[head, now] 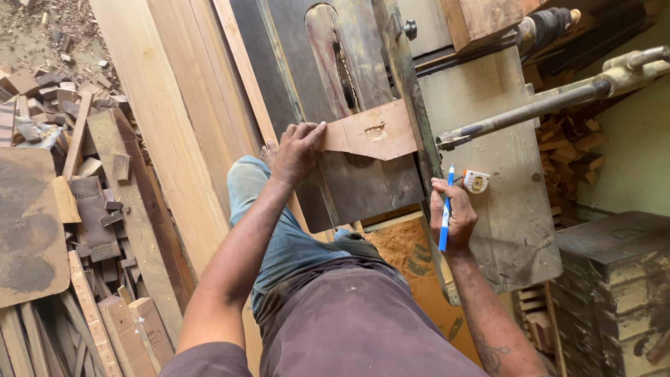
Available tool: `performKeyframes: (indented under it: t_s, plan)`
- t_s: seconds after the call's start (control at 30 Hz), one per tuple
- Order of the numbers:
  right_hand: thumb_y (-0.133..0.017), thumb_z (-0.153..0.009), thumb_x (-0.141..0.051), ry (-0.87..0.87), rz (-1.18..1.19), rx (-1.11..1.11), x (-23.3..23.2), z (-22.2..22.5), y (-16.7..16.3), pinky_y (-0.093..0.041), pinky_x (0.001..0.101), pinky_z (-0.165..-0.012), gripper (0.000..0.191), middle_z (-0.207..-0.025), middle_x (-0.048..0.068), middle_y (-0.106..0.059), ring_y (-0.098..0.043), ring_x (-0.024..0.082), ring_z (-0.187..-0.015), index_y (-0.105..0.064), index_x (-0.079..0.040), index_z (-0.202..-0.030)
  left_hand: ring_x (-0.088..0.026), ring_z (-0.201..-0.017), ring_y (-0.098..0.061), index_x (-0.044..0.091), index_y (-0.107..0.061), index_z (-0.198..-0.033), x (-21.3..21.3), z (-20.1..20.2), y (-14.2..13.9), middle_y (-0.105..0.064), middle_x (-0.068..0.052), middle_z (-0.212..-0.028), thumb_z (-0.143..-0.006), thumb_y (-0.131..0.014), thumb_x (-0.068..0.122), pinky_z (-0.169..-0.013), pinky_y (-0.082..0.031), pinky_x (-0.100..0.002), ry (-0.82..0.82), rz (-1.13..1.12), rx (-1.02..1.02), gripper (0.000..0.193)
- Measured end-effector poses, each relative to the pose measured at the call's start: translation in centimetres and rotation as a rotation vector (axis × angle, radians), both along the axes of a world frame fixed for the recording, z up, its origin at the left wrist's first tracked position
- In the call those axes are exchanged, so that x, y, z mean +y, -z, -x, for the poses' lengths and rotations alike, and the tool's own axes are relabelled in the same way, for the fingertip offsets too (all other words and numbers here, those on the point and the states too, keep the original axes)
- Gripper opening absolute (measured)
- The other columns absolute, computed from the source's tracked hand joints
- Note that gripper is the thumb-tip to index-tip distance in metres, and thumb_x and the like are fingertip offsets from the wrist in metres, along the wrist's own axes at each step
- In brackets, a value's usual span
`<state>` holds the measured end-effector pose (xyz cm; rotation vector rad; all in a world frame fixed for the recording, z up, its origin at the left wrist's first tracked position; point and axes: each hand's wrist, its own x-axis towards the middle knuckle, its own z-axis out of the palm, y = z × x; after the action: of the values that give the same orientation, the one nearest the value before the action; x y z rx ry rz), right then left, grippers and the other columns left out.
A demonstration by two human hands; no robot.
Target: The person marks a wood board using a pencil and a measuring tape, then guides the board through a table saw.
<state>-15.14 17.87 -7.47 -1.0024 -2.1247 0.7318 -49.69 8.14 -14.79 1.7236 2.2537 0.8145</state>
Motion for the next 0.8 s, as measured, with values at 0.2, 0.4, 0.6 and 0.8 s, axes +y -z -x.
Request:
performKeyframes:
  t_s: [0.2, 0.4, 0.6, 0.8]
  plan:
    - [-0.050, -0.115, -0.027, 0.412, 0.200, -0.096, 4.7, -4.9, 1.9, -0.060, 0.0379, -0.077, 0.025, -0.107, 0.015, -0.076, -0.073, 0.021, -0.090, -0.066, -0.008, -0.123, -0.027, -0.113, -0.058, 0.014, -0.064, -0.138, 0.7, 1.0, -0.1, -0.065, -0.004, -0.127, -0.078, -0.083, 0.014, -0.104, -0.049, -0.038, 0.026, 0.027, 0.019, 0.063]
    - [-0.078, -0.092, -0.043, 0.233, 0.284, -0.659, 7.6, -8.1, 4.3, -0.058, 0.0491, -0.080, 0.058, -0.112, 0.021, -0.069, -0.066, 0.033, -0.102, -0.064, -0.010, -0.137, -0.024, -0.115, -0.059, 0.019, -0.066, -0.139, 1.0, 1.4, -1.0, -0.066, -0.001, -0.127, -0.080, -0.084, 0.014, -0.104, -0.051, -0.037, 0.013, 0.080, 0.017, 0.062]
    - [-0.084, -0.080, -0.030, 0.083, 0.021, -0.571, 6.8, -8.1, 4.9, -0.051, 0.0502, -0.102, 0.064, -0.132, 0.017, -0.067, -0.060, 0.038, -0.118, -0.062, -0.007, -0.135, -0.027, -0.112, -0.058, 0.016, -0.068, -0.136, 1.5, 1.4, -1.1, -0.066, -0.003, -0.125, -0.074, -0.086, 0.014, -0.101, -0.050, -0.038, 0.010, 0.097, 0.003, 0.065]
    - [-0.088, -0.082, -0.020, 0.117, -0.006, -0.633, 8.3, -6.8, 5.2, -0.053, 0.0490, -0.093, 0.051, -0.117, 0.019, -0.069, -0.064, 0.039, -0.107, -0.066, -0.007, -0.125, -0.027, -0.111, -0.058, 0.017, -0.068, -0.136, 1.8, 2.1, -1.0, -0.067, -0.002, -0.124, -0.073, -0.086, 0.011, -0.102, -0.050, -0.039, 0.024, 0.063, -0.048, 0.066]
